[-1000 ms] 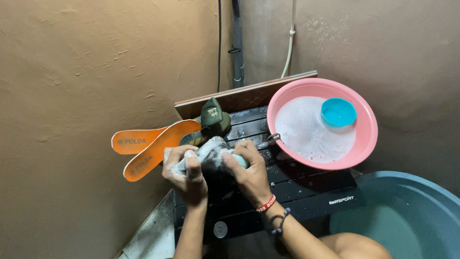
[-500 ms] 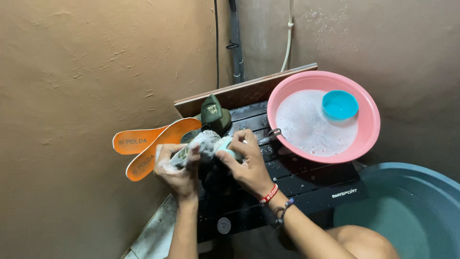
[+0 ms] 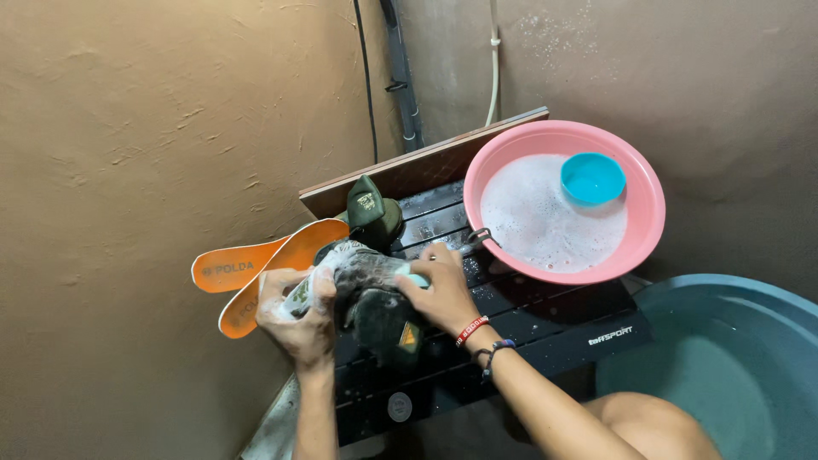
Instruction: The person cleans a shoe by applying soapy water from a pink bowl and scrubbing the sole and upper with a small brush while holding the shoe over a stool.
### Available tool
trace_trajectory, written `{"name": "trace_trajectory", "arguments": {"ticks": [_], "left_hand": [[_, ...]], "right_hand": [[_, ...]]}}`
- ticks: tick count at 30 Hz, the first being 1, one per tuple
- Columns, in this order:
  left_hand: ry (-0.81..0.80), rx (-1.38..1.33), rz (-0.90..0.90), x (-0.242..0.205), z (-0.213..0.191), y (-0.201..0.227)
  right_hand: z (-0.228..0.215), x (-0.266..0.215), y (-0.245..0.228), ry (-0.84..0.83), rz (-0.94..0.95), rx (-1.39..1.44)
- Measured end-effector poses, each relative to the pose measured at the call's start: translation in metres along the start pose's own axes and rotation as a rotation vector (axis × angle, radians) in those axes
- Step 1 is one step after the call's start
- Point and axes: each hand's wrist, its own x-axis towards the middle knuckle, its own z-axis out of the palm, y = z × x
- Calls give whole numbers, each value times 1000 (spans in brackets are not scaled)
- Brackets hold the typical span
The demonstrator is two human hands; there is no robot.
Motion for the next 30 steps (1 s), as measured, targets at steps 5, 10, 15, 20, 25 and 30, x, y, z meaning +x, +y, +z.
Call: {"name": "trace_trajectory", "arguments": {"ticks": [5,10,15,20,25,30], "left_hand": [[29,23,0,0,-2,-10],[29,-68,-16,1,-15,-27],[-78,-86,11,4,-10,-1],[-169,-115,70,5,-16,2],[-204,-148,28,7,-23,-1],[-211,-218,-2,7,-18,7]], "right_hand": [[-2,-8,-22,-28,-57,64],[-6,-5,-24,-95,-165,287],[-9,10,20,61,9,63],[-29,0,-53,-94,-139,392],[-3,-3,8,-34,156,195],[-28,-9,-73,-67,-96,418]]}}
